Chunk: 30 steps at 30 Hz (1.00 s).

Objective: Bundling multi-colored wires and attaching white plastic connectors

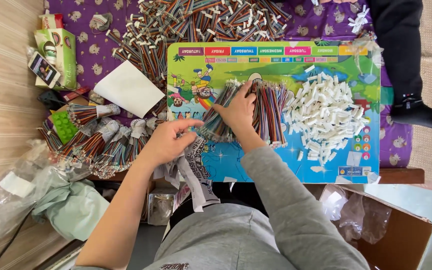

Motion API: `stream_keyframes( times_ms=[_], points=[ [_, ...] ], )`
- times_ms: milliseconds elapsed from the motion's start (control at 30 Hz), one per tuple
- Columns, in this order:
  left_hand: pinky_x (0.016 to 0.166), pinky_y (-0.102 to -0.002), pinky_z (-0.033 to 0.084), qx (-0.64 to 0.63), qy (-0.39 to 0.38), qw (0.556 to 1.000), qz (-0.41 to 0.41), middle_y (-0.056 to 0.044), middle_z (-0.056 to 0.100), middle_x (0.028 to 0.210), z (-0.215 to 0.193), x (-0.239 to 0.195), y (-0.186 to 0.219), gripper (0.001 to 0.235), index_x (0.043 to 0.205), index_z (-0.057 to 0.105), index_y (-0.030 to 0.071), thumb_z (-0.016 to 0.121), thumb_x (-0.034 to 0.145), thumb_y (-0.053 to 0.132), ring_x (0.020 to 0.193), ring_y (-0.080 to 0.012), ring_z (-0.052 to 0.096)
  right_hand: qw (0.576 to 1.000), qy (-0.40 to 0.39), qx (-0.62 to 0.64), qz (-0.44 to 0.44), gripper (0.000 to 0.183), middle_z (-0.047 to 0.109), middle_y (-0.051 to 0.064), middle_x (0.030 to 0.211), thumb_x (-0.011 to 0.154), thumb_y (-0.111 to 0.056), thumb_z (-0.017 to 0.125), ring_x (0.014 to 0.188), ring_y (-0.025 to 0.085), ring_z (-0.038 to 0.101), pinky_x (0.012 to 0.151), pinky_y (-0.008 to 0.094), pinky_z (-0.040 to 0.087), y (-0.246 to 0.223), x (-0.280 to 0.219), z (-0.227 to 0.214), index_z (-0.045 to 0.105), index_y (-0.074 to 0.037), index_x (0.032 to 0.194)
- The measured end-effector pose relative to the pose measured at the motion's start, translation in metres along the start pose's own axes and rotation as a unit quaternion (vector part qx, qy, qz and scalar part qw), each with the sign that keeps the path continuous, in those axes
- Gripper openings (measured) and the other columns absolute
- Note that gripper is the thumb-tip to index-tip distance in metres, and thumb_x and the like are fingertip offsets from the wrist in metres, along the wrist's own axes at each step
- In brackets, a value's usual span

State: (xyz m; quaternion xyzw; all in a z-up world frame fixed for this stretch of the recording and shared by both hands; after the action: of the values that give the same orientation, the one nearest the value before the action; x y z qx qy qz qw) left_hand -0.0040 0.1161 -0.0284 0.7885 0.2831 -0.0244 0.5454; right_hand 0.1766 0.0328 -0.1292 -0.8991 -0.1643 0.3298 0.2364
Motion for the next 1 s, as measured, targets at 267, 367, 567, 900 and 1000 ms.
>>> stream_keyframes(
  times_ms=[267,367,567,900,1000],
  points=[
    [0.058,-0.031,0.048,-0.062,-0.005,0.996,-0.067,-0.008,0.066,0.062,-0.007,0.015,-0.007,0.031,0.089,0.076,0.014,0.068,0.09,0.044,0.059,-0.0177,0.056,0.999,0.012,-0.007,-0.049,0.122,0.027,0.039,0.139,0.079,-0.049,0.081,0.127,0.053,0.042,0.099,0.06,0.044,0.012,0.01,0.006,0.001,0.01,0.15],
    [0.072,-0.041,0.05,-0.008,-0.006,0.998,-0.054,-0.017,0.069,0.078,-0.012,0.049,-0.004,0.031,0.082,0.071,0.008,0.073,0.085,0.039,0.079,-0.0322,0.065,0.998,0.016,-0.02,-0.051,0.121,0.027,0.037,0.139,0.08,-0.053,0.078,0.127,0.051,0.042,0.098,0.058,0.046,0.015,0.012,0.007,0.002,0.009,0.151],
    [0.097,-0.047,0.046,0.234,-0.001,0.968,0.087,-0.008,0.071,0.1,0.018,0.179,-0.003,0.013,0.099,0.073,0.019,0.068,0.089,0.025,0.107,-0.0316,0.064,0.997,0.027,-0.034,-0.066,0.116,0.026,0.037,0.141,0.084,-0.051,0.075,0.129,0.051,0.041,0.1,0.058,0.046,0.014,0.005,0.008,0.003,0.009,0.151],
    [0.087,-0.05,0.054,0.399,-0.069,0.91,0.095,-0.01,0.073,0.095,0.055,0.233,-0.002,0.017,0.09,0.075,0.03,0.06,0.083,0.032,0.101,-0.0366,0.067,0.997,0.036,-0.035,-0.058,0.116,0.028,0.03,0.14,0.081,-0.052,0.076,0.129,0.049,0.041,0.099,0.055,0.048,0.018,0.009,0.01,0.004,0.006,0.152],
    [0.085,-0.051,0.054,0.383,-0.07,0.915,0.106,-0.012,0.072,0.093,0.057,0.237,-0.005,0.017,0.091,0.074,0.026,0.059,0.085,0.031,0.099,-0.0378,0.067,0.997,0.035,-0.032,-0.061,0.115,0.027,0.03,0.141,0.082,-0.051,0.075,0.13,0.048,0.04,0.099,0.055,0.047,0.018,0.008,0.011,0.003,0.005,0.152]
  ],
)
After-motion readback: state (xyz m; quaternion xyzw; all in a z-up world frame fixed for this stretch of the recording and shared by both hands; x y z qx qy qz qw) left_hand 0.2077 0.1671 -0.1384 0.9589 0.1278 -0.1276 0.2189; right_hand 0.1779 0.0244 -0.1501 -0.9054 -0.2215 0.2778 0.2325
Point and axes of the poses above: each hand's wrist, its own x-axis towards the middle knuckle, its own z-axis out of the palm, y = z × x, the point moved 6 cm from there along x, towards the middle knuckle
